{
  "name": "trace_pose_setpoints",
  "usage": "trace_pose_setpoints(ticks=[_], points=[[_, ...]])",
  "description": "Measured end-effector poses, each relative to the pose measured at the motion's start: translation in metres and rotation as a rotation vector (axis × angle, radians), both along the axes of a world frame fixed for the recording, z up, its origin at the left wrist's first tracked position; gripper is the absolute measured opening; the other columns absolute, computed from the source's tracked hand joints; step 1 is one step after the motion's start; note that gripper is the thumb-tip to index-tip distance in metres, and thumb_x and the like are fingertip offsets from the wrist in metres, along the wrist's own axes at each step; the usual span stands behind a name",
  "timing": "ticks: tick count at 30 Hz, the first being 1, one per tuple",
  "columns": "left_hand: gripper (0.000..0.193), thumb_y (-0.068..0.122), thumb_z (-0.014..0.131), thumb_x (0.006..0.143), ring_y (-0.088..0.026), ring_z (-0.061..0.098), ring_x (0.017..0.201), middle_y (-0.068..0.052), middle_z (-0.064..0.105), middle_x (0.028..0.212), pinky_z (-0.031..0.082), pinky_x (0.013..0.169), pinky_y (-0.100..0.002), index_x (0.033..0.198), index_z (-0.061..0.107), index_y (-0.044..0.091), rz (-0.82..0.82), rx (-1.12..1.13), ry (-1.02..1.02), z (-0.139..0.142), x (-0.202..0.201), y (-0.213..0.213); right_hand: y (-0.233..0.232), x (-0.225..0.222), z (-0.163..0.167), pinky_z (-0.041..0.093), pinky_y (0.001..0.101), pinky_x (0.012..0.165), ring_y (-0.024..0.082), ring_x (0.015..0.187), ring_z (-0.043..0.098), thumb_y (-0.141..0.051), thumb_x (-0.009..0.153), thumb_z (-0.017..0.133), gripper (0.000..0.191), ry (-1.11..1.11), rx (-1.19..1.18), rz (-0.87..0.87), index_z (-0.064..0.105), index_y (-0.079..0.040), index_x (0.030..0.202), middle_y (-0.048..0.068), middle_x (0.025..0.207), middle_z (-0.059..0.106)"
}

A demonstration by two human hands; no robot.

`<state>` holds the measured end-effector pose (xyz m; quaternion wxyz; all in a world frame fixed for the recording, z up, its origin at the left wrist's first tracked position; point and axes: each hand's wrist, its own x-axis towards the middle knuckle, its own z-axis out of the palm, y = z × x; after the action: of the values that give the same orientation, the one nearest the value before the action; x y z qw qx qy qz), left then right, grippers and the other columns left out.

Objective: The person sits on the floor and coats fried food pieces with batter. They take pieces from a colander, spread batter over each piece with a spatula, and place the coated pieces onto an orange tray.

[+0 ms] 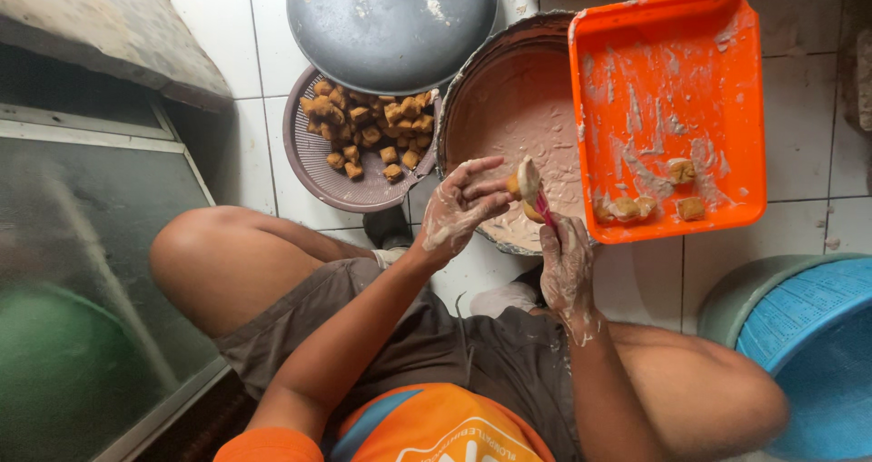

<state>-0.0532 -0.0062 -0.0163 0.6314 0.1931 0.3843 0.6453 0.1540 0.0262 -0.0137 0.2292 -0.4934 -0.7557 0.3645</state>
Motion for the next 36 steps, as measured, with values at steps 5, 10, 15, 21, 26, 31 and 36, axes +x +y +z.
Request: trace_pose_setpoints(ticks=[5,10,15,21,26,31,36], points=[[0.074,-0.005,0.081,0.082,-0.018,0.068,0.112,-0.013,0.067,0.126,0.062,0.1,-0.033,0.147,0.046,0.002,-0.014,0.083,0.03,-0.009,-0.001,-0.001,-0.004,0.0,-0.001,0.047,0.0465,0.087,0.035,0.095,0.059,-0.03,0.105,0.058,0.039,-0.072,0.074,-0.06,0.064,0.005,0.121,0.019,0.103,0.059],[0.063,0.013,0.082,0.088,-0.021,0.07,0.114,-0.015,0.071,0.125,0.06,0.102,-0.033,0.144,0.055,0.002,0.02,0.003,0.351,-0.004,0.004,-0.003,-0.012,-0.003,-0.002,0.049,0.045,0.085,0.033,0.094,0.059,-0.027,0.104,0.063,0.036,-0.064,0.19,-0.101,0.065,0.004,0.12,0.019,0.106,0.058],[0.05,0.018,0.075,0.097,-0.022,0.07,0.12,-0.013,0.071,0.128,0.055,0.11,-0.035,0.14,0.056,0.004,0.132,0.036,0.555,0.011,0.0,0.003,-0.006,0.002,-0.006,0.05,0.0447,0.084,0.034,0.095,0.061,-0.025,0.104,0.064,0.034,-0.065,0.205,-0.091,0.064,0.005,0.119,0.019,0.106,0.058],[0.048,0.014,0.069,0.098,-0.022,0.068,0.123,-0.012,0.069,0.13,0.056,0.11,-0.038,0.142,0.051,0.008,0.175,0.161,0.649,0.023,-0.022,0.007,-0.003,0.007,-0.006,0.049,0.0445,0.084,0.031,0.092,0.061,-0.028,0.104,0.062,0.035,-0.071,0.032,-0.131,0.065,0.001,0.122,0.016,0.104,0.06],[0.043,0.015,0.07,0.099,-0.022,0.068,0.124,-0.011,0.069,0.13,0.05,0.119,-0.038,0.138,0.055,0.007,-0.003,0.072,0.386,-0.017,-0.002,-0.005,-0.002,0.015,0.0,0.046,0.0321,0.082,0.016,0.094,0.054,-0.035,0.112,0.057,0.031,0.338,-0.076,-0.27,0.062,-0.005,0.12,0.004,0.105,0.06],[0.049,0.022,0.079,0.091,-0.019,0.066,0.112,-0.011,0.07,0.119,0.052,0.102,-0.033,0.134,0.058,0.009,-0.221,-0.409,0.441,-0.077,0.062,-0.011,0.024,0.056,0.003,0.037,0.0239,0.071,0.007,0.081,0.044,-0.033,0.111,0.057,0.032,0.57,0.07,-0.497,0.064,-0.006,0.127,-0.003,0.096,0.055],[0.058,0.022,0.073,0.092,-0.028,0.066,0.119,-0.02,0.069,0.129,0.053,0.102,-0.041,0.144,0.056,0.004,-0.183,-0.033,0.476,-0.091,0.154,0.036,0.043,0.095,-0.005,0.036,0.0238,0.064,0.008,0.073,0.042,-0.026,0.11,0.064,0.026,0.837,0.088,-0.735,0.06,-0.003,0.123,-0.001,0.09,0.048]])
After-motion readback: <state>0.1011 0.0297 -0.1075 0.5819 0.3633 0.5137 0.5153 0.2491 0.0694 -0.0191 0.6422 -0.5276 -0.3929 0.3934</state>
